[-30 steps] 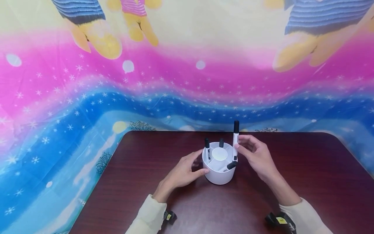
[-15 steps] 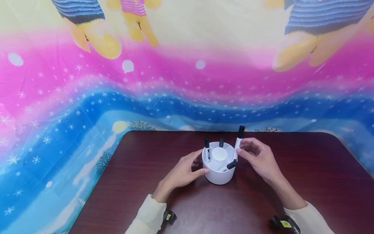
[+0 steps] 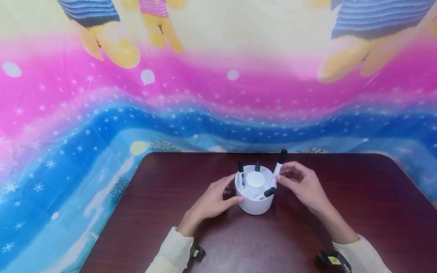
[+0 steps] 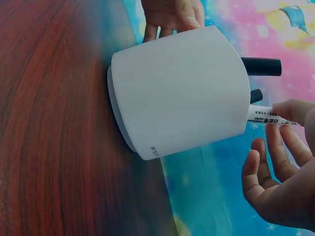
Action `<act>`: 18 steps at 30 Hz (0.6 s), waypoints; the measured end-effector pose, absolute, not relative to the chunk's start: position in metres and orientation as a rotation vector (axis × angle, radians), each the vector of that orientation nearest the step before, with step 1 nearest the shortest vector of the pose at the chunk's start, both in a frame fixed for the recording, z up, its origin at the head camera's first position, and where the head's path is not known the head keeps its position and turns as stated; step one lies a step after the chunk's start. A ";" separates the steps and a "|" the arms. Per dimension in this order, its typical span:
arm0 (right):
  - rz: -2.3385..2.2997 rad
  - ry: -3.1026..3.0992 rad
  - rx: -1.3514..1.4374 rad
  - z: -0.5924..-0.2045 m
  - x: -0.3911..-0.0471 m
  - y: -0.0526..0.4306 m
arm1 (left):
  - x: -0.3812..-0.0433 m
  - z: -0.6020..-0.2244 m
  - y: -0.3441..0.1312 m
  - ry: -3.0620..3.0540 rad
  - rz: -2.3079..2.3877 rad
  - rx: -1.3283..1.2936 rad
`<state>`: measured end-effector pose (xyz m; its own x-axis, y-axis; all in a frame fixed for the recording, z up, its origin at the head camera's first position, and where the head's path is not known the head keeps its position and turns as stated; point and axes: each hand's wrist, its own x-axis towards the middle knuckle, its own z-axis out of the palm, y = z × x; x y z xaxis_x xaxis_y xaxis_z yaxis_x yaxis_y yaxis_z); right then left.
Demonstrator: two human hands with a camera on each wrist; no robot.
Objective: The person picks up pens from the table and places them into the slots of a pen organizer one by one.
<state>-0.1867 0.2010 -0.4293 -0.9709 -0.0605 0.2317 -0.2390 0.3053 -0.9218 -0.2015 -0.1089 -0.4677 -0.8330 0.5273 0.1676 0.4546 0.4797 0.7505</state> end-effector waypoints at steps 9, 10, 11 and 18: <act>1.730 -2.446 0.286 -0.430 -0.185 0.201 | -0.200 -0.467 -0.109 2.624 1.300 0.862; 1.727 -2.453 0.286 -0.430 -0.185 0.201 | -0.200 -0.467 -0.109 2.626 1.299 0.861; 1.723 -2.460 0.285 -0.430 -0.185 0.201 | -0.201 -0.467 -0.109 2.627 1.299 0.862; 1.700 -2.495 0.279 -0.431 -0.185 0.202 | -0.201 -0.469 -0.109 2.632 1.294 0.868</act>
